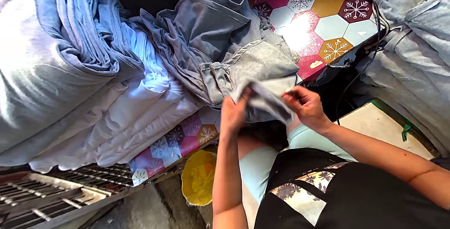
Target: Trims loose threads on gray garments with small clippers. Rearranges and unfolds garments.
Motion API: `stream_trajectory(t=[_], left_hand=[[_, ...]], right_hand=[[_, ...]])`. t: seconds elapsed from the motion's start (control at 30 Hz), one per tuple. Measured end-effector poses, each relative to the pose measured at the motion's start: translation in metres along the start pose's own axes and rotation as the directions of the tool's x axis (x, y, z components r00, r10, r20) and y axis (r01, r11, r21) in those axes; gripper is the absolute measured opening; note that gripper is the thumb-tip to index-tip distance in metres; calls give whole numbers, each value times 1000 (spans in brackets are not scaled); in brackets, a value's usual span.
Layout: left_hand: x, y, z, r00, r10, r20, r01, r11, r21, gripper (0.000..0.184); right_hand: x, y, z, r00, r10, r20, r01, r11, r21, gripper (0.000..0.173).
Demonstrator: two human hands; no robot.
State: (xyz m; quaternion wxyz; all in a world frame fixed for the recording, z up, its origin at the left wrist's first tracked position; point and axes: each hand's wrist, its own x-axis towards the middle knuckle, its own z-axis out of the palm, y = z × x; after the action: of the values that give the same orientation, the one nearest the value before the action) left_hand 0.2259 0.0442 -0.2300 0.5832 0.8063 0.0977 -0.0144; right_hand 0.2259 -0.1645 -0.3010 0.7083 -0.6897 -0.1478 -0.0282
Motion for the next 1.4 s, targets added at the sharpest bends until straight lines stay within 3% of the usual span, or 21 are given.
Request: stream_trajectory(t=[0.03, 0.1, 0.17, 0.23, 0.3, 0.33, 0.4, 0.47, 0.57, 0.7, 0.77, 1.03, 1.2, 1.4], left_hand=[[24, 2, -4, 1000, -14, -3, 13, 994, -112, 35], [69, -6, -9, 984, -98, 150, 137, 951, -276, 61], [91, -18, -12, 971, -174, 166, 226, 894, -386, 59], [89, -21, -27, 989, -126, 82, 148, 913, -381, 56], [61, -24, -49, 993, 5, -121, -35, 968, -247, 45], [39, -29, -58, 967, 54, -250, -81, 992, -97, 40], [-4, -45, -62, 908, 73, -412, 20, 976, 217, 38], [-20, -66, -51, 909, -42, -414, 166, 949, 269, 33], [-19, -94, -25, 912, -198, -359, 241, 967, 78, 33], [-5, -107, 0, 873, -309, -379, 149, 907, -395, 20], [-3, -109, 4, 844, -341, -414, 109, 865, -491, 12], [-10, -125, 18, 804, -356, -476, 4, 804, -595, 9], [-11, -130, 27, 782, -316, -537, -62, 818, -571, 9], [-8, -134, 32, 773, -298, -560, -57, 846, -530, 12]], right_hand=[[4, 2, -4, 998, 20, -54, -20, 1000, 2, 17], [9, 6, -9, 982, 158, -101, -155, 987, 34, 28], [9, 14, -13, 944, 318, -89, -315, 948, 53, 31], [10, 24, -18, 913, 403, -63, -402, 915, 29, 31], [7, 32, -21, 889, 456, -49, -455, 890, 32, 32], [7, 34, -21, 883, 467, -45, -465, 884, 48, 33], [9, 38, -18, 889, 457, -22, -454, 887, 80, 37], [13, 38, -11, 898, 439, 16, -439, 895, 72, 44], [13, 28, 5, 880, 458, 125, -460, 888, -20, 42], [14, 33, 23, 825, 500, 263, -497, 864, -81, 34], [19, 32, 27, 780, 527, 339, -507, 848, -152, 31], [57, 35, 66, 675, 488, 553, -212, 847, -488, 40], [81, 26, 89, 588, 585, 558, -85, 731, -678, 51], [102, -3, 104, 547, 688, 477, 40, 548, -835, 53]])
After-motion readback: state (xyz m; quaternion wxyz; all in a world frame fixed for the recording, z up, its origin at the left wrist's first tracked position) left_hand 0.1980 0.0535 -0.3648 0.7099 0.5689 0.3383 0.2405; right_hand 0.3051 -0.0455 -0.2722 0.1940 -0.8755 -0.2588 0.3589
